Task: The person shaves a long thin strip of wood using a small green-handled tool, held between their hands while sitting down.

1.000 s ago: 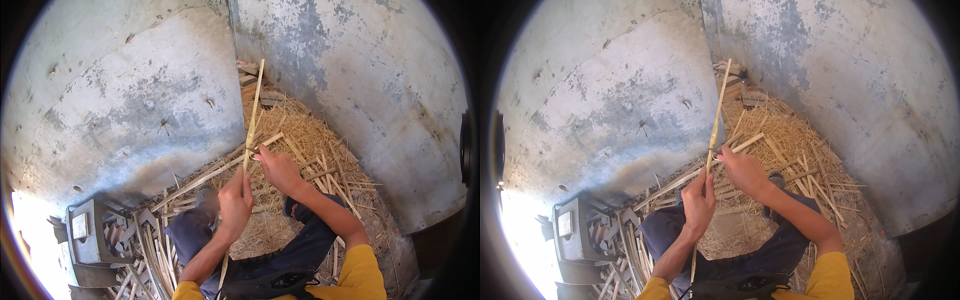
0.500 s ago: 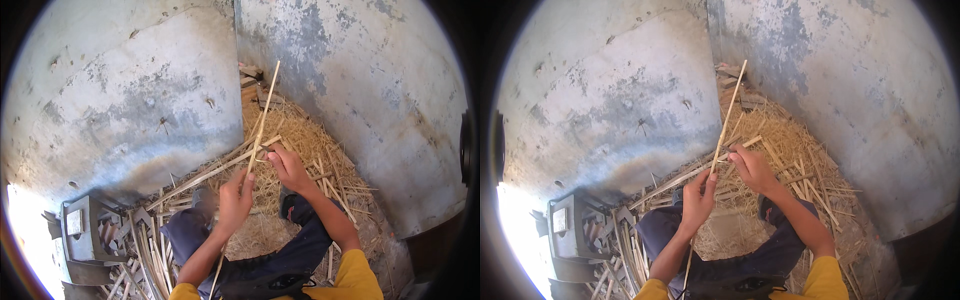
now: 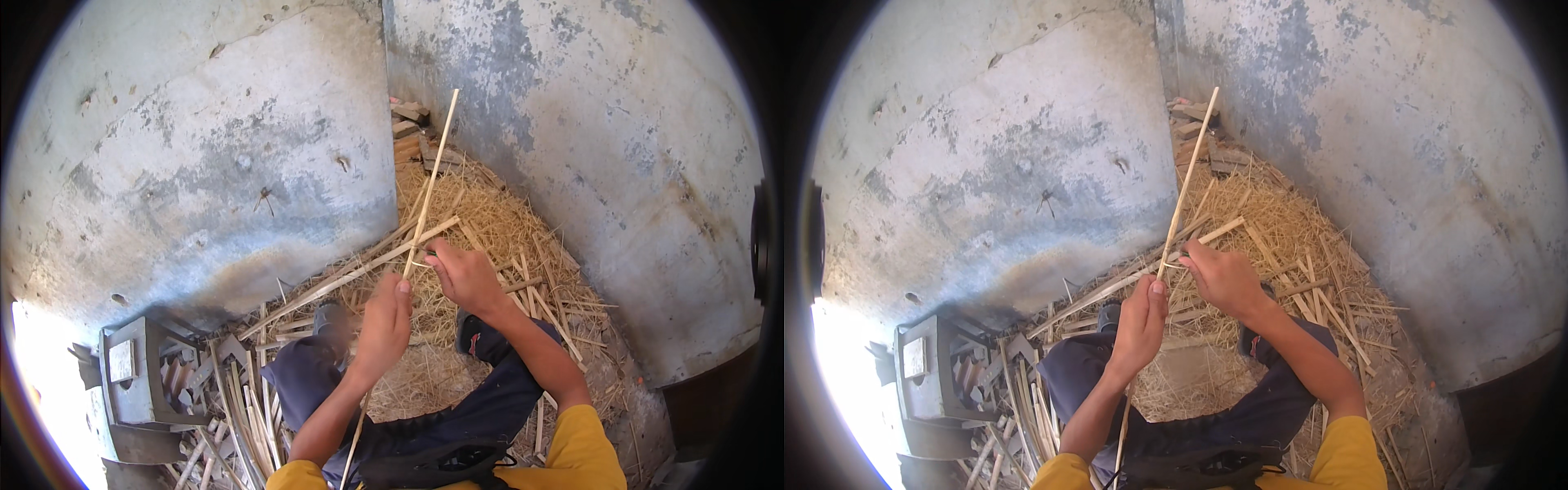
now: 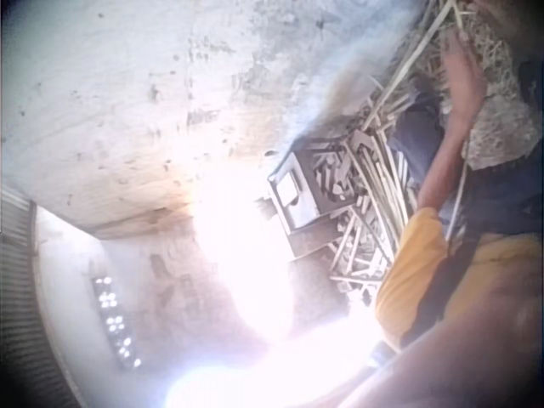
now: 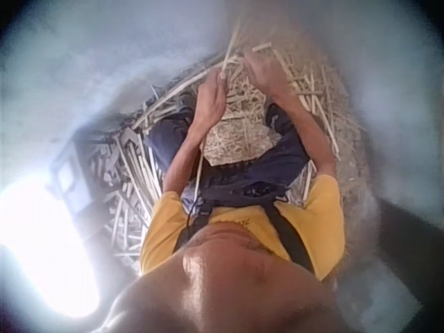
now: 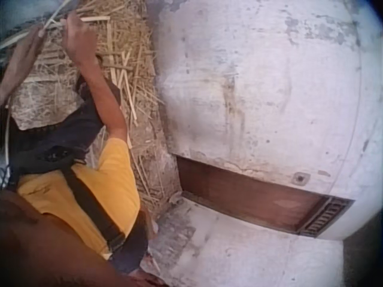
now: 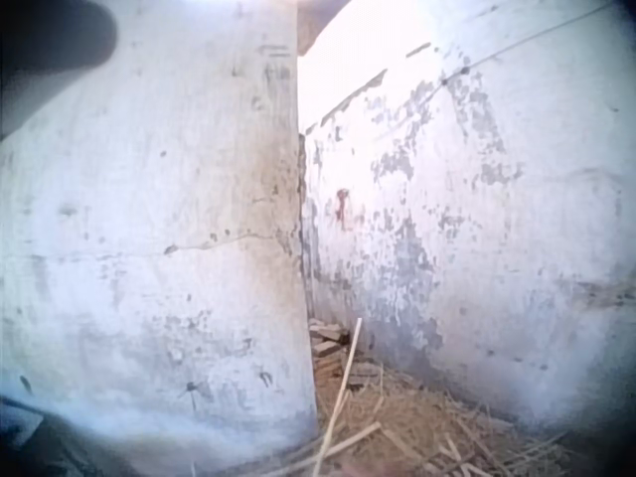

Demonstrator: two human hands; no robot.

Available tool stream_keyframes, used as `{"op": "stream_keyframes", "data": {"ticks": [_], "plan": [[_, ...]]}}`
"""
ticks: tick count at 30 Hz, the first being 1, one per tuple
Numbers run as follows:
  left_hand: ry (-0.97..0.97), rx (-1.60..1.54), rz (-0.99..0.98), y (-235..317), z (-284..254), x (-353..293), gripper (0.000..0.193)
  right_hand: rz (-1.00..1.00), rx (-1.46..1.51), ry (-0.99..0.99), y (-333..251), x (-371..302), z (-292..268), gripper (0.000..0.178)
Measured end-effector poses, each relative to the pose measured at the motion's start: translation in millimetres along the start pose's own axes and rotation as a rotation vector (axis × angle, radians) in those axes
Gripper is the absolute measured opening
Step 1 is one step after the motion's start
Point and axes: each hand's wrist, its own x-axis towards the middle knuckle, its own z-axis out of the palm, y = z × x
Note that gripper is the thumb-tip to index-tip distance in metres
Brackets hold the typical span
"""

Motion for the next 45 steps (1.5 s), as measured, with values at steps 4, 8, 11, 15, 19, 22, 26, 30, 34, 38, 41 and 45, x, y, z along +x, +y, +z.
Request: {"op": "stream_keyframes", "data": {"ticks": [4,8,11,15,19,22,26,30,34,38,41,45], "plan": [[0.033,0.19,-0.054,13,4,-2,0.023,0.01,-0.093,-0.012,-5,-2,-1,0.023],[0.085,0.451,-0.021,8,11,-5,0.017,0.095,-0.19,-0.078,-21,-2,-3,0.022],[0.058,0.585,-0.046,1,13,-3,0.016,0.172,-0.233,-0.178,-21,-1,2,0.022],[0.019,0.691,-0.073,-13,16,-1,0.016,0.3,-0.314,-0.332,-25,1,13,0.024],[0.032,0.686,-0.082,-10,18,2,0.019,0.343,-0.282,-0.385,-28,7,15,0.026],[0.019,0.684,-0.09,-15,21,5,0.019,0.35,-0.282,-0.392,-22,10,16,0.026],[0.025,0.689,-0.088,-19,23,3,0.019,0.358,-0.265,-0.397,-26,10,15,0.025],[-0.001,0.73,-0.091,-20,25,2,0.016,0.374,-0.155,-0.399,-14,7,13,0.027],[-0.002,0.771,-0.093,-21,27,3,0.015,0.381,0.015,-0.436,3,12,5,0.032],[0.016,0.775,-0.064,-25,28,4,0.015,0.416,0.103,-0.434,12,12,7,0.034],[0.063,0.744,-0.05,-19,28,8,0.015,0.414,0.203,-0.336,11,4,12,0.032],[0.078,0.498,-0.061,-12,25,10,0.017,0.277,0.413,-0.244,30,-2,10,0.032]]}}
